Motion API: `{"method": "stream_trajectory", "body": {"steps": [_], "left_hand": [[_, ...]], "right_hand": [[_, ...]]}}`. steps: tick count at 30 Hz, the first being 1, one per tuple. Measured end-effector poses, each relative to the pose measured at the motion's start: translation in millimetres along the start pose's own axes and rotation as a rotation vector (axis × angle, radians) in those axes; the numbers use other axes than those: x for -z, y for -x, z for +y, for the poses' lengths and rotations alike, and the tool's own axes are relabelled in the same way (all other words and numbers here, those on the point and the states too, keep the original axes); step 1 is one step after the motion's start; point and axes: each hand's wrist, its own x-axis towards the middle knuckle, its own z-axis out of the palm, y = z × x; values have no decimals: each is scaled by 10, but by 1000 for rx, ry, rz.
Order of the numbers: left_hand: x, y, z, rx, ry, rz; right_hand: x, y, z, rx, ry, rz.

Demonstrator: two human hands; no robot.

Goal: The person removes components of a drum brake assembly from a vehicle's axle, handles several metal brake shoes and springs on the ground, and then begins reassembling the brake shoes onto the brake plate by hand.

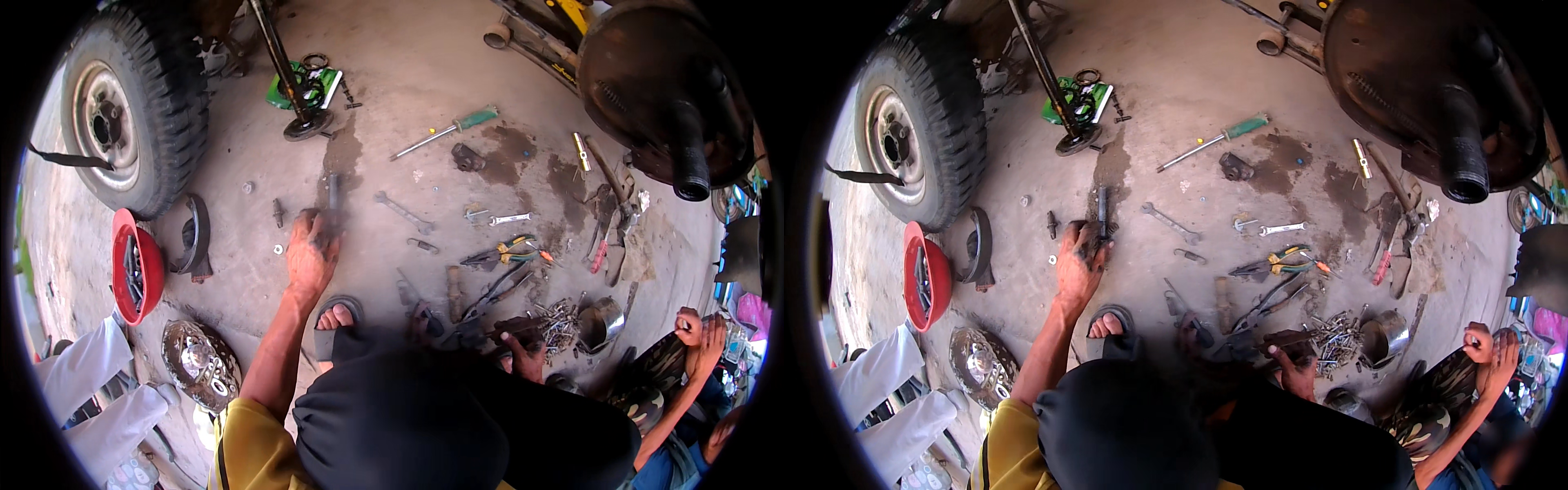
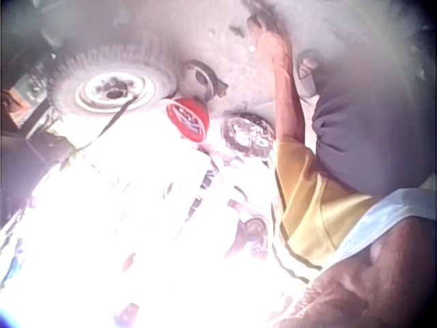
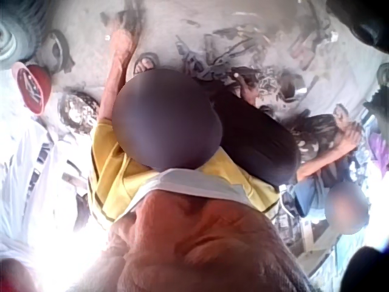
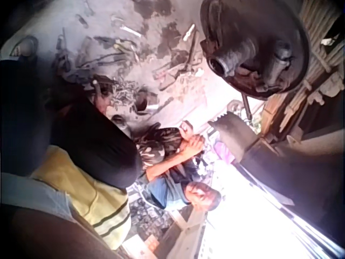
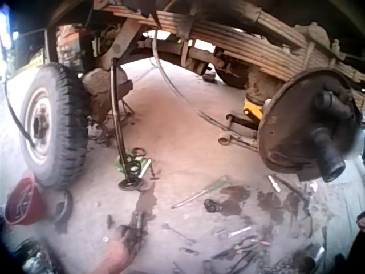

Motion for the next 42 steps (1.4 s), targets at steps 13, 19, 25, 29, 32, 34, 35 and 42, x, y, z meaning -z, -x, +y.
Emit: {"method": "stream_trajectory", "body": {"steps": [13, 19, 25, 29, 32, 34, 35, 42], "left_hand": [[-231, 113, -63, 299, 596, -166], [-238, 98, 167, 471, 961, -253], [-260, 79, 248, 672, 1265, -310], [-304, 132, 258, 710, 1278, -305], [-383, 156, 298, 728, 1247, -351], [-361, 228, 268, 740, 1189, -392], [-359, 255, 256, 734, 1185, -414], [-302, 382, 388, 725, 1089, -538]], "right_hand": [[184, -205, 291, 63, -66, -70], [42, -224, 168, 16, -393, -76], [-16, -224, 76, -72, -532, -72], [3, -254, 88, -96, -541, -106], [-2, -212, -23, -134, -542, -88], [-51, -216, -93, -178, -562, -120], [-52, -227, -76, -191, -576, -132], [-122, -320, 49, -173, -688, -164]]}}
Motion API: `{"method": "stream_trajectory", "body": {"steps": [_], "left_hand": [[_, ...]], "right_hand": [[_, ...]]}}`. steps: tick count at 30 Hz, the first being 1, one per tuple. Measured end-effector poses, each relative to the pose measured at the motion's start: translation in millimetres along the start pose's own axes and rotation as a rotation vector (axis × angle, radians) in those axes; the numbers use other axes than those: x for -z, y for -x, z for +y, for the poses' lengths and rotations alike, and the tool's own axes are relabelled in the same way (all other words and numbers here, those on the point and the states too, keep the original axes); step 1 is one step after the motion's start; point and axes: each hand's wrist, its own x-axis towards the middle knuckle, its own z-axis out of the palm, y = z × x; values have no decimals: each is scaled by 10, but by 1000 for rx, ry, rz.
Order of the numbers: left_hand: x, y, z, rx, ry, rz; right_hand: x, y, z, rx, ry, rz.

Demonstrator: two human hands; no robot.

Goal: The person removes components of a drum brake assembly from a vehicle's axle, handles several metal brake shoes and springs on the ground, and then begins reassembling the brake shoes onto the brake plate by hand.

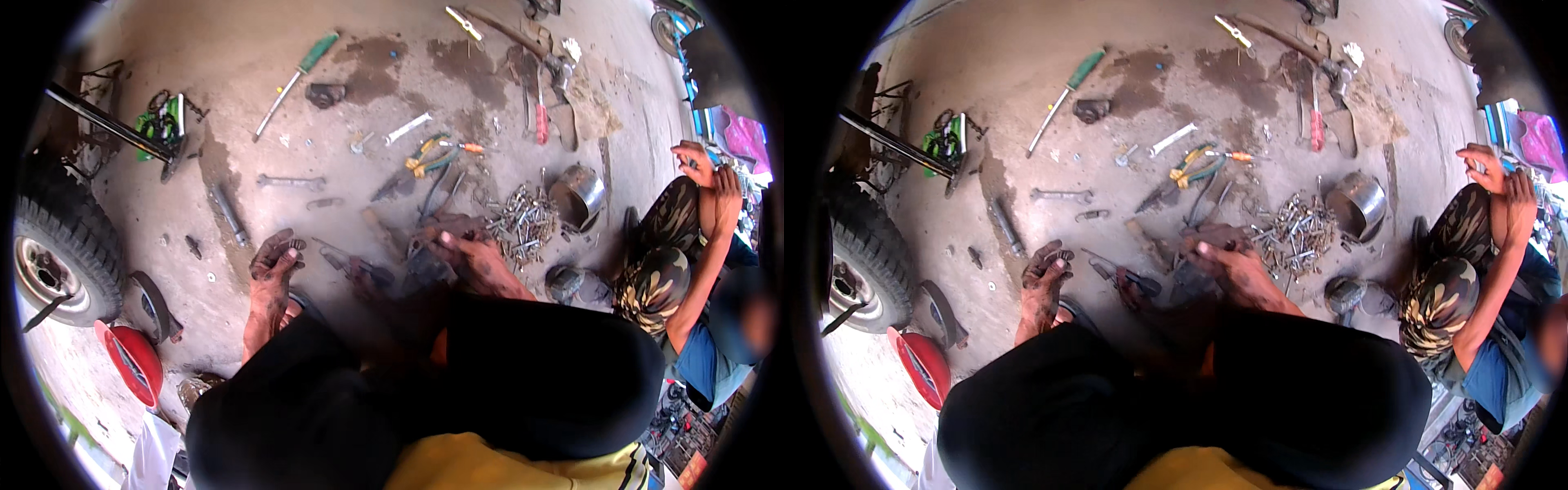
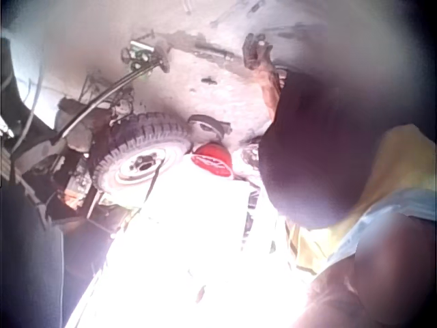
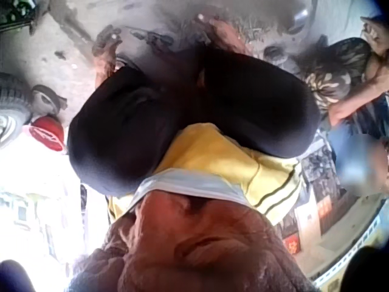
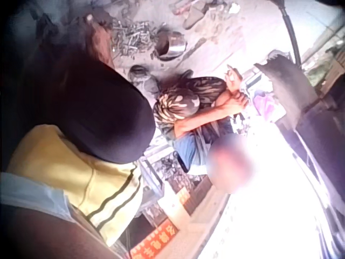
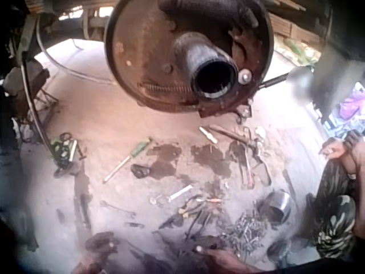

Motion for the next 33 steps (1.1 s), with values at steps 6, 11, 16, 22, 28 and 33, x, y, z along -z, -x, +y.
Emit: {"method": "stream_trajectory", "body": {"steps": [6, 11, 16, 22, 28, 33], "left_hand": [[-128, 42, -11, -22, -361, -44], [-236, 184, -5, -220, -783, -186], [-494, 251, 96, -627, -1140, -595], [-367, 278, 10, -787, -1317, -713], [-177, 445, -61, -765, -1490, -838], [-223, 312, -230, -801, -1596, -733]], "right_hand": [[-90, 3, -11, 24, 182, -8], [-144, 31, 55, 34, 128, -2], [-126, 86, 10, 44, 82, 39], [-48, 64, 8, 87, 0, 107], [116, 85, 26, 94, 15, 125], [82, 19, 114, 130, -17, 117]]}}
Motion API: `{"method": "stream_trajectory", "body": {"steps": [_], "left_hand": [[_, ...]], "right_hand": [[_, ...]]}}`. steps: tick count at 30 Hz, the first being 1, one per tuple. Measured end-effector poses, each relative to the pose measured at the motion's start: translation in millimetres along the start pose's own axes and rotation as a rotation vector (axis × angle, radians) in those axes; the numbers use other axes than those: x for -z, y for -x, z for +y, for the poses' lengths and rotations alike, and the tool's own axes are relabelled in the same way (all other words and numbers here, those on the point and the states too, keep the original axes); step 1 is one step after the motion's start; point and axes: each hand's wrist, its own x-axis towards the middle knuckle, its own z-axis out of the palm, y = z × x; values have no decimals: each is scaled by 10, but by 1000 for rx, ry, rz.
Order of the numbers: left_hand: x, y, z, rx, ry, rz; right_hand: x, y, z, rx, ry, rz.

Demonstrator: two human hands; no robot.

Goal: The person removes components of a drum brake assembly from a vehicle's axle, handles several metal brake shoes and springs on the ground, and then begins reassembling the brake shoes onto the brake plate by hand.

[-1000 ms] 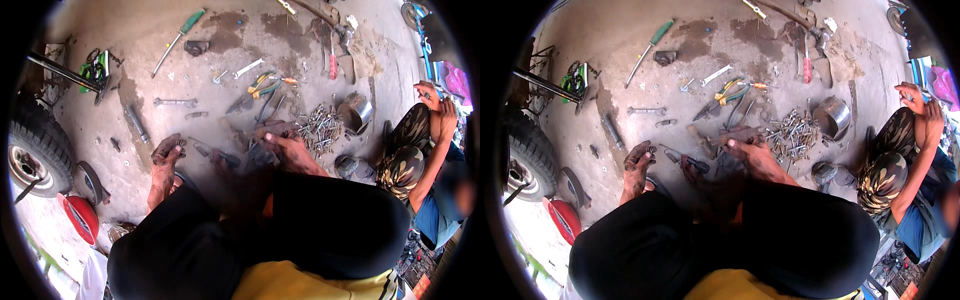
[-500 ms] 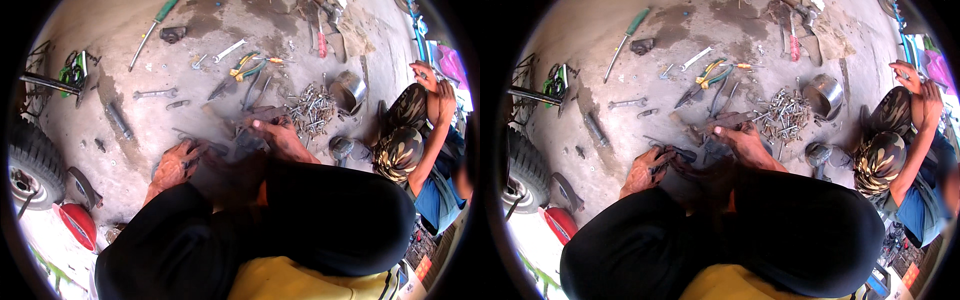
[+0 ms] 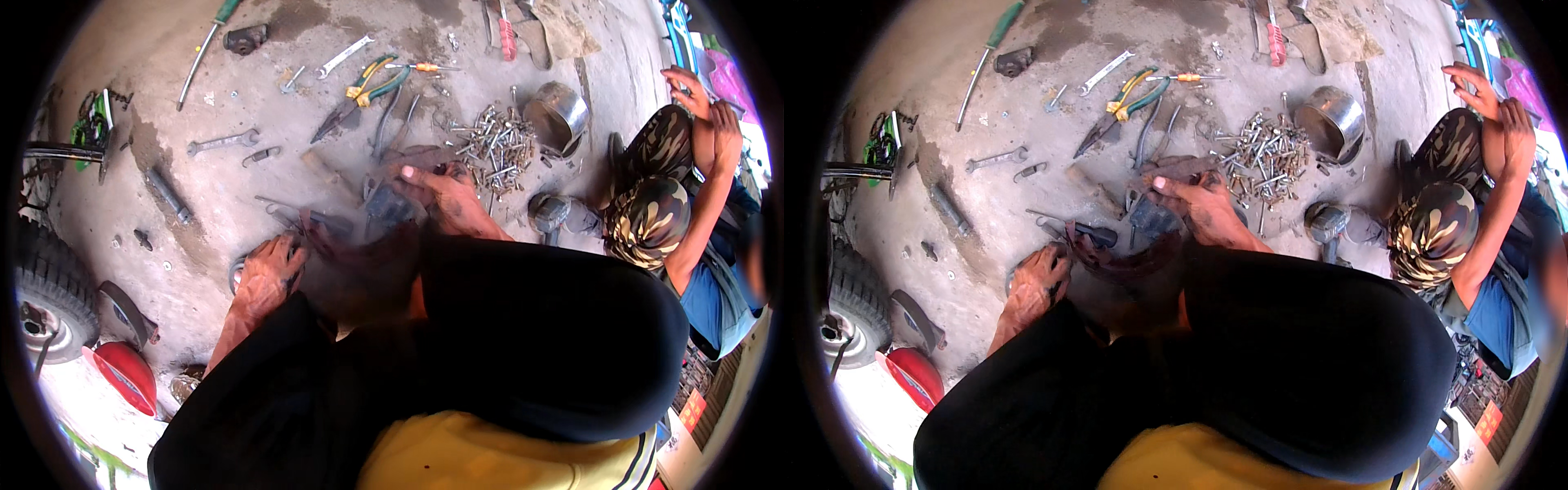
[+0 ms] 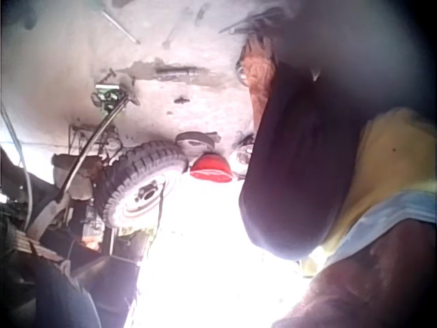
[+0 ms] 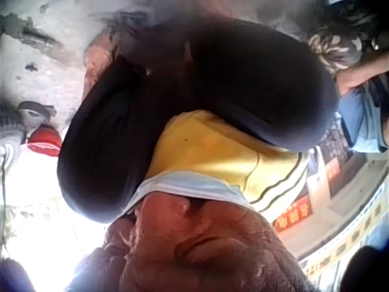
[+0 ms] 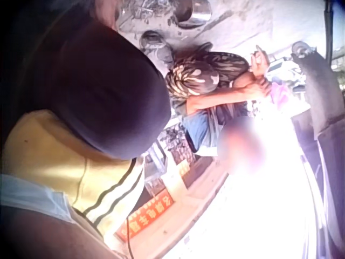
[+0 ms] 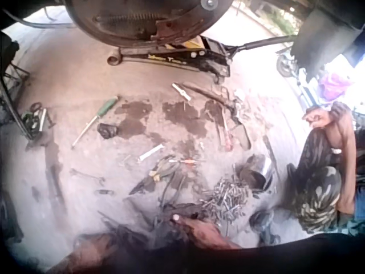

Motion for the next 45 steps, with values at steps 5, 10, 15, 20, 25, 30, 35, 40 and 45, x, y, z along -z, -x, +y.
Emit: {"method": "stream_trajectory", "body": {"steps": [5, 10, 15, 20, 25, 30, 35, 40, 45], "left_hand": [[66, -173, 71, -1, 197, 186], [177, -189, 121, -69, 360, 222], [424, 84, 9, 68, 410, 164], [769, 208, -180, 166, 541, 173], [781, 453, -609, 380, 718, 213], [434, 691, -862, 649, 1358, 193], [448, 475, -665, 815, 1865, 128], [220, 614, -697, 946, 1942, 210], [240, 566, -612, 963, 1925, 234]], "right_hand": [[-52, 63, -121, 21, 5, 33], [-10, 88, -115, -20, -31, 96], [-18, 47, -120, -35, -14, 102], [-3, -5, -97, 2, 0, 69], [-50, 38, -185, 13, 12, 41], [31, 6, -82, 20, -22, 65], [52, -14, -84, -8, -19, 85], [-33, -7, -64, 11, -14, 63], [41, -32, 3, -21, -44, 56]]}}
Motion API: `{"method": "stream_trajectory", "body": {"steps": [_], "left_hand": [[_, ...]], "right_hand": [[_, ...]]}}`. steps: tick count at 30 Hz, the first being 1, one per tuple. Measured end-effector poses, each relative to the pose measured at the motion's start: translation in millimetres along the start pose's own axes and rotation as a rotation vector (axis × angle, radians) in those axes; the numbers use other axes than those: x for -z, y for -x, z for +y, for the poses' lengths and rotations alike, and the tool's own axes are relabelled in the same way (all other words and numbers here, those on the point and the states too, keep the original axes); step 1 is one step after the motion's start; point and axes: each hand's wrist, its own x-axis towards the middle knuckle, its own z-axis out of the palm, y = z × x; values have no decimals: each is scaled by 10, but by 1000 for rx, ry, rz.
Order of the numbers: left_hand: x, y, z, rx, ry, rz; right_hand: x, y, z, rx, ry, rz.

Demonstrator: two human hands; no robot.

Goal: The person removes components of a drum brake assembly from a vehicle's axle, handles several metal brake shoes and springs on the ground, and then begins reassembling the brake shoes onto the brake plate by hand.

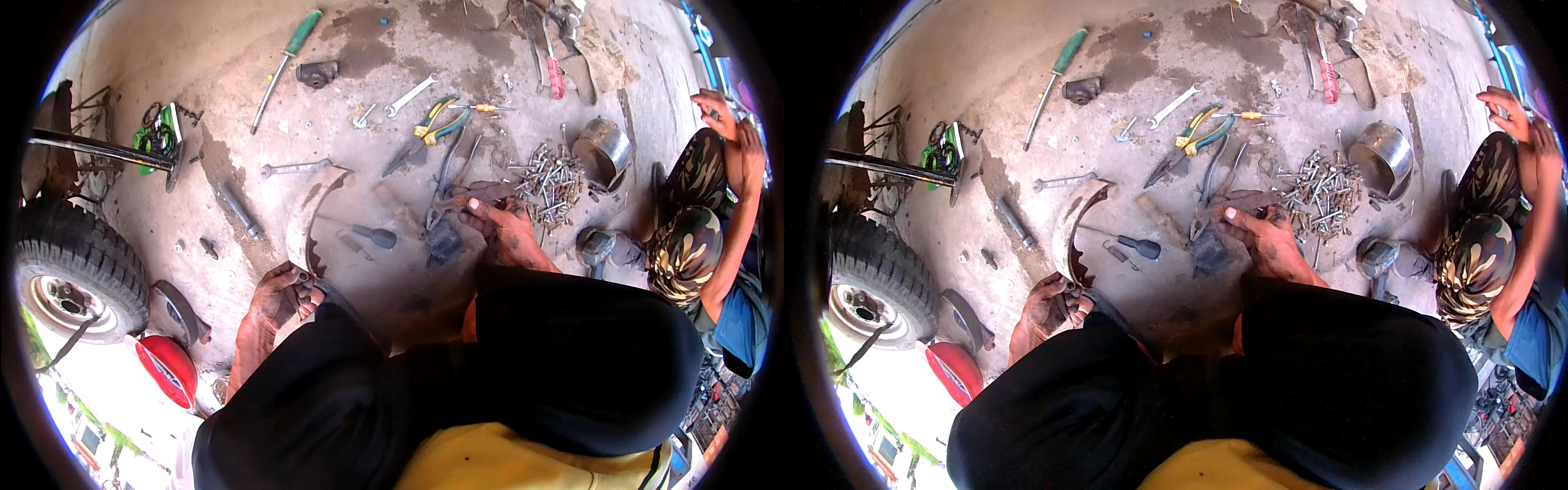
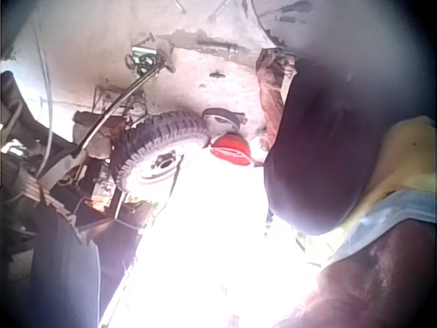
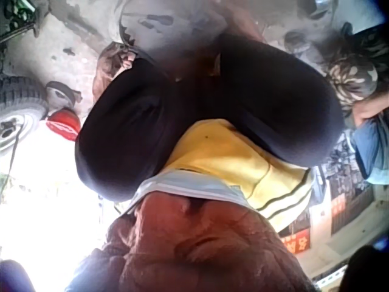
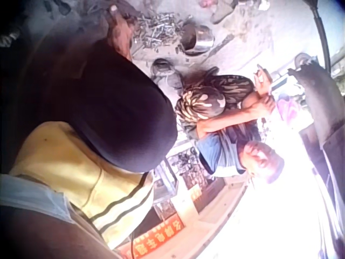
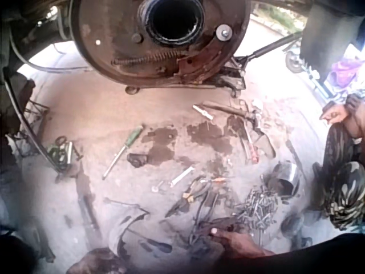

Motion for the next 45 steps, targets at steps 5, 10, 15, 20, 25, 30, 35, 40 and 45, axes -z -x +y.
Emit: {"method": "stream_trajectory", "body": {"steps": [5, 10, 15, 20, 25, 30, 35, 40, 45], "left_hand": [[-181, 78, 158, -42, 39, -82], [-219, 206, 32, -16, 52, -53], [-299, 248, -60, -88, -8, -33], [-368, 339, -134, -244, -66, 130], [-182, 251, -90, -480, -342, 217], [-331, -33, 274, -1159, -1326, 466], [-512, -327, 469, -896, -1432, 699], [-560, -320, 575, -706, -1543, 669], [-399, -368, 849, -879, -1418, 554]], "right_hand": [[-33, 49, -23, 33, -27, 30], [-53, 65, -36, 6, -10, 26], [-44, 69, -29, 21, 11, 55], [108, -4, 33, 50, 21, 26], [-66, 86, -45, -26, 18, 27], [-43, 70, -24, 5, 32, -3], [-82, 101, -58, -1, 31, -8], [35, 56, 14, -13, 36, -9], [3, 73, 13, -8, -7, -51]]}}
